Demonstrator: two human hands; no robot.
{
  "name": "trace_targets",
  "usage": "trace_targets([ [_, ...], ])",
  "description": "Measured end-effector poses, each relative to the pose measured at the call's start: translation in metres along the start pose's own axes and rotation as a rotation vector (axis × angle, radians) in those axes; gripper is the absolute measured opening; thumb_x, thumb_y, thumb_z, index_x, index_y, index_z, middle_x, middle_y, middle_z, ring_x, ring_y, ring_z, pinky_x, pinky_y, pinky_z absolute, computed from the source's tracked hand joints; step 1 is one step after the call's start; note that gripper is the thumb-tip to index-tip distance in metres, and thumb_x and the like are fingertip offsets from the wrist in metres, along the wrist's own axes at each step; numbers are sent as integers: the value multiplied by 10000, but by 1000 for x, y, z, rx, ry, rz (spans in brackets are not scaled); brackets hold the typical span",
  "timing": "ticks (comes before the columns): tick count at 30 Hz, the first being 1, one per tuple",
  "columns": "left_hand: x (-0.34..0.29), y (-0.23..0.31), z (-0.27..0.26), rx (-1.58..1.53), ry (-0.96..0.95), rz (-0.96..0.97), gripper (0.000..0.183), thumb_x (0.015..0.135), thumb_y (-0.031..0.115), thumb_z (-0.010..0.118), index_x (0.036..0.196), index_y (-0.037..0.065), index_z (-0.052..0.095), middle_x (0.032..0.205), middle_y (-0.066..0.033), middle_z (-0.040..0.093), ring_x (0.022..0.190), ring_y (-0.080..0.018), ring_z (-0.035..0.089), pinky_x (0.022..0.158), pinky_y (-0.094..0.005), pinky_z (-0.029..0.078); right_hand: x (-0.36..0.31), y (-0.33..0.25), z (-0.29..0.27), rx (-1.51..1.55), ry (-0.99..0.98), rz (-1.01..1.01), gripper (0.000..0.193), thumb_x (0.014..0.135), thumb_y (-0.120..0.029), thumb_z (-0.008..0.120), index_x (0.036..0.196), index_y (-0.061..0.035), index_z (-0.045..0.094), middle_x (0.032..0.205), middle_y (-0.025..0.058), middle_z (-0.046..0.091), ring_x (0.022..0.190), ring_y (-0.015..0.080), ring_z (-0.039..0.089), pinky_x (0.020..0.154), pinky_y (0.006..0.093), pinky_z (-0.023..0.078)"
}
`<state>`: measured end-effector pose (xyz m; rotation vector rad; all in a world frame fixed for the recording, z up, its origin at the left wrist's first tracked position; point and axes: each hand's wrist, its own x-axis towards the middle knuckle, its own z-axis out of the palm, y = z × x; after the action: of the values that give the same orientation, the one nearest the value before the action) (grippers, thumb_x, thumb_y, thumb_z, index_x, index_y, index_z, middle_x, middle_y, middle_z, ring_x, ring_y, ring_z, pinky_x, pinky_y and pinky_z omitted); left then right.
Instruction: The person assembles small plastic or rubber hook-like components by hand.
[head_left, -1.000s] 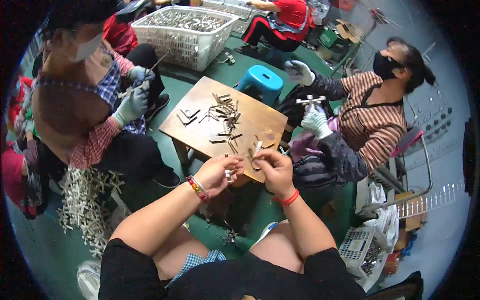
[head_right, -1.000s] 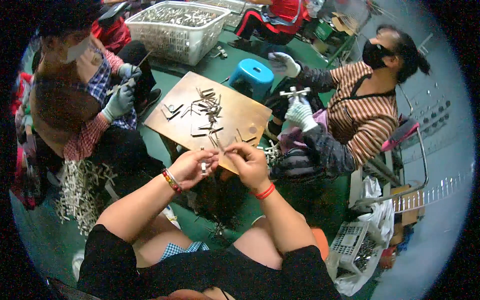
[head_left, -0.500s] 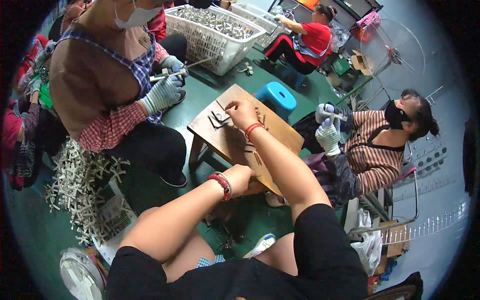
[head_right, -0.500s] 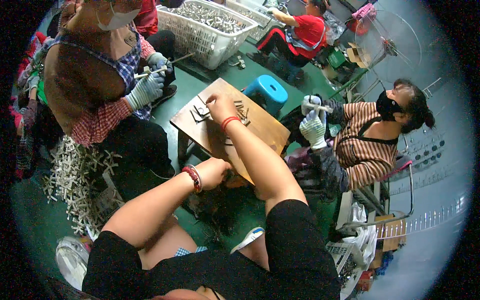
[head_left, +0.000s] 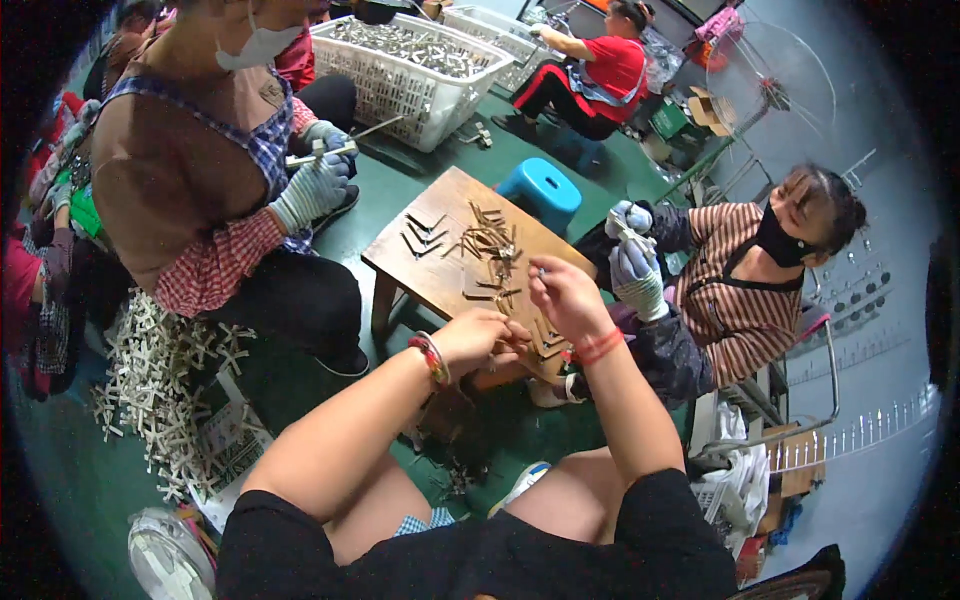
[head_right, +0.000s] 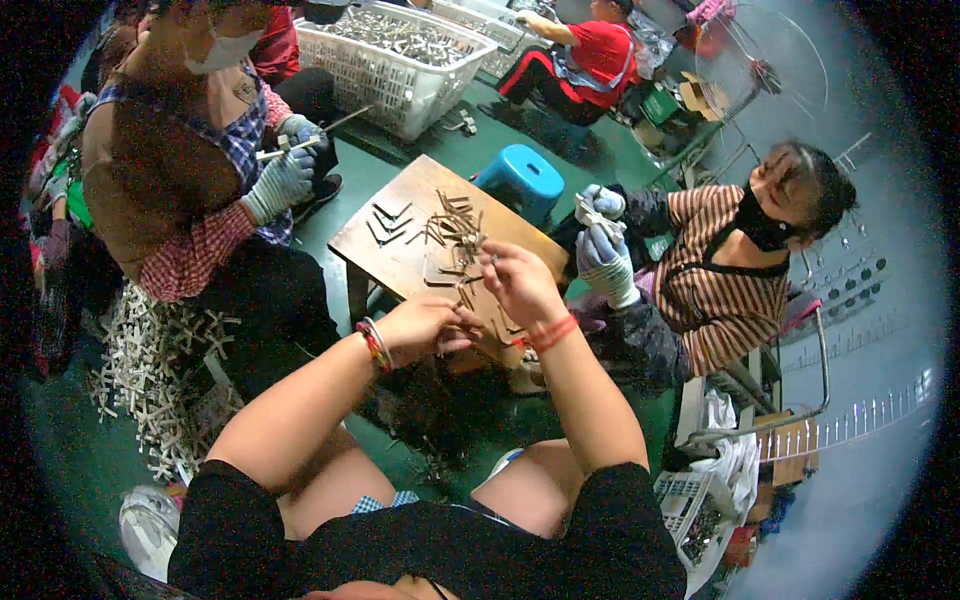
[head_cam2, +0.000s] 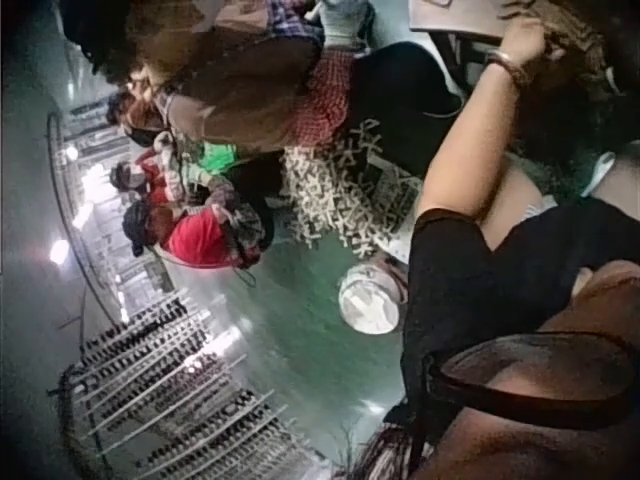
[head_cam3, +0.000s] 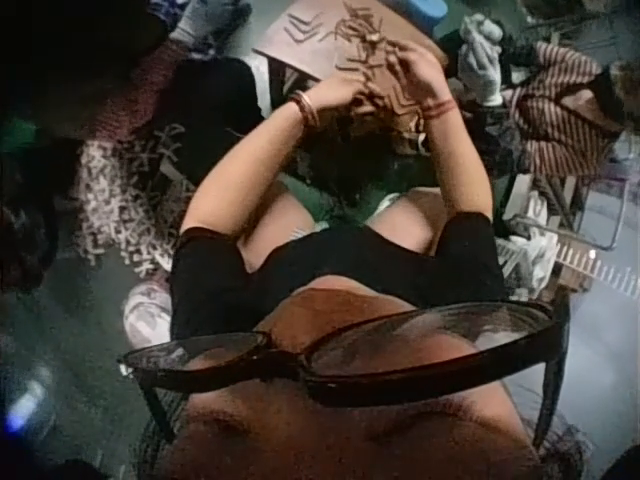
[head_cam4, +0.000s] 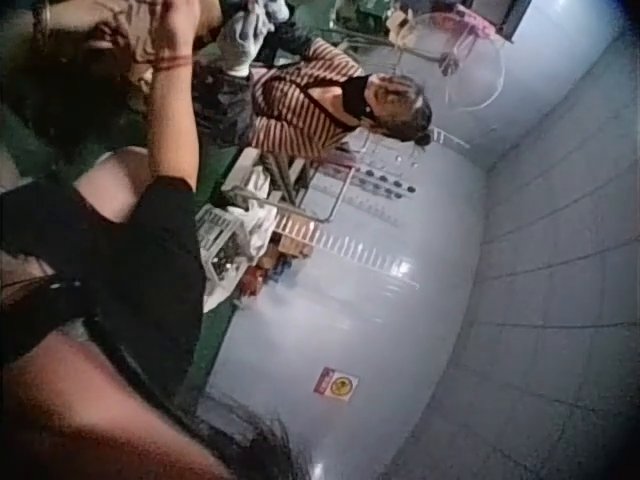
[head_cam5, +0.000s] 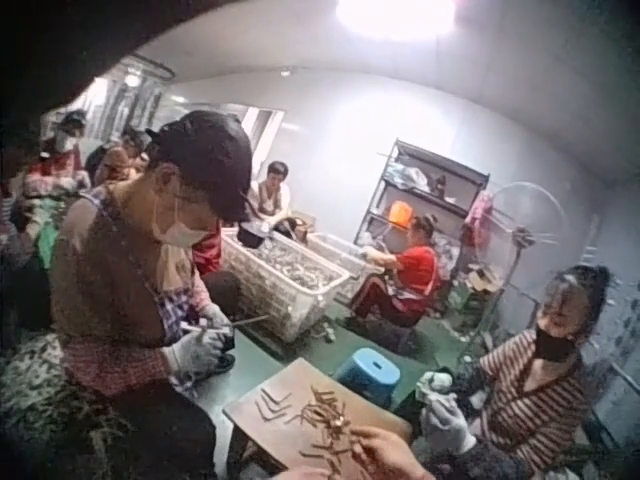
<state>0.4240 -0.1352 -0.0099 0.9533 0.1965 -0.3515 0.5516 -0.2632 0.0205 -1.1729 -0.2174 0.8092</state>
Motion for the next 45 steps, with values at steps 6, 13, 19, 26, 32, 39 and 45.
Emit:
trace_targets([
  [6,1,3,9,46,-96,-91,266,892,143,420,1057,13,583,753,-28,517,681,-121,519,604,-236,433,-55,25,-45,235,90,-30,211,892,-106,461,1063,14,497,874,74,567,649,81,519,495,148,394],
  [13,9,6,20,196,-99,-66,317,914,176,411,1197,61,497,764,30,460,639,-77,385,607,-209,361,-66,24,-57,229,115,-11,210,910,-221,449,960,-24,504,744,33,560,475,42,424,391,141,328],
  [19,34,-11,14,253,-156,-60,305,881,72,435,1171,2,499,825,-14,532,719,-95,483,681,-218,414,-70,35,-66,172,-10,-17,154,894,-128,462,984,-19,522,776,51,574,585,89,496,477,166,378],
  [26,45,-12,16,179,-12,34,212,861,88,517,1052,-6,518,792,-34,554,640,-94,518,615,-222,458,-73,34,-56,223,-76,28,204,904,-122,439,1026,27,509,821,58,573,676,94,513,548,175,397],
  [32,51,-12,5,210,-19,34,175,857,53,507,1018,-8,540,794,-47,555,698,-121,527,656,-237,448,-72,38,-54,235,30,58,204,903,-209,463,920,-21,540,678,26,536,590,96,484,497,176,378],
  [39,46,-9,9,310,28,52,165,839,42,534,998,3,554,799,-28,566,697,-102,519,640,-216,432,-71,44,-55,268,-104,46,144,874,-142,514,919,-27,588,703,1,537,624,71,482,562,172,397],
  [45,42,-9,7,196,8,96,103,802,5,574,900,4,542,808,-51,581,698,-123,556,599,-217,437,-72,41,-49,220,-13,124,154,866,-106,514,966,-13,584,781,26,581,663,76,515,561,179,405],
])
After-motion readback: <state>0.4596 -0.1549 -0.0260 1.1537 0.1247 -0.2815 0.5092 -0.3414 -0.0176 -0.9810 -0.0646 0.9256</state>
